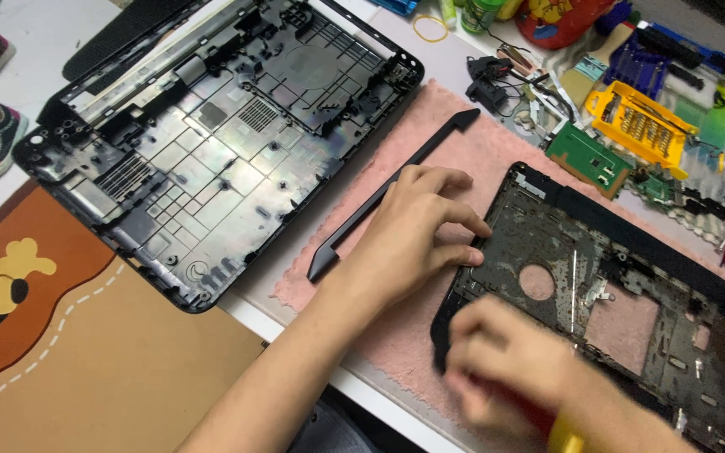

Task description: Cleaning the internal chassis of a disassembled laptop using a brush to remove dust and debris.

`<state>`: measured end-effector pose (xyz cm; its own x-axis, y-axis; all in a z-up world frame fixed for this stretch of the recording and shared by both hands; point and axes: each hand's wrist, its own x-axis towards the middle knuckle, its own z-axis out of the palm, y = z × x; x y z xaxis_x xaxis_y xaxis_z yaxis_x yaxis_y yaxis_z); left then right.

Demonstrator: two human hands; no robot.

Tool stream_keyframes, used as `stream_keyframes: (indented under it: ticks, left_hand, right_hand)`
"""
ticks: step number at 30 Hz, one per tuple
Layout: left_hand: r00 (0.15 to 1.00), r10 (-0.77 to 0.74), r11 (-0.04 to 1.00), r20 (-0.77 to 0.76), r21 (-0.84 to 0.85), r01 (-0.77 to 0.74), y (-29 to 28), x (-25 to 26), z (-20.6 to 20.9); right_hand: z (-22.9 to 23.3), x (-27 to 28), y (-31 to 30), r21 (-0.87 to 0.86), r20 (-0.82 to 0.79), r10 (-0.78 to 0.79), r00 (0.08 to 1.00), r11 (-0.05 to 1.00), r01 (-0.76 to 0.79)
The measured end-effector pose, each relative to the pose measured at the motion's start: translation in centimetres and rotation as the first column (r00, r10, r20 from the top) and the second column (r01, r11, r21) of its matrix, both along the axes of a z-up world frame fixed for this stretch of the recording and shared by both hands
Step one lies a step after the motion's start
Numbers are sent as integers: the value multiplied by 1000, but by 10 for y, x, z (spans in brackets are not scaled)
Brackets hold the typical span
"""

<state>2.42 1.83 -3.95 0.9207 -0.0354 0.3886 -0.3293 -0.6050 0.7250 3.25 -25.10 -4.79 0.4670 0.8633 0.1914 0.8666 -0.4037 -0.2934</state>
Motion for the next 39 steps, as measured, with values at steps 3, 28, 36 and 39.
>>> stream_keyframes:
  ticks: [3, 28, 36, 39]
  left_hand:
    - [999, -18, 1000, -30, -13, 17, -3, -2, 1]
    - [999, -8, 1000, -34, 3, 9, -3, -1, 3]
    - [1000, -8, 1000, -7, -8, 8, -2, 1, -3]
    - [1000, -5, 1000, -8, -3, 5, -1, 3, -2]
  right_hand:
    - [-10, -4, 1, -389, -661, -418, 623, 901, 191]
    - [81, -39, 30, -232, -434, -92, 896, 973, -12]
    - [63, -44, 15, -168, -41, 313, 949, 934, -315]
    - [73, -46, 20, -129, -108, 182, 977, 972, -195]
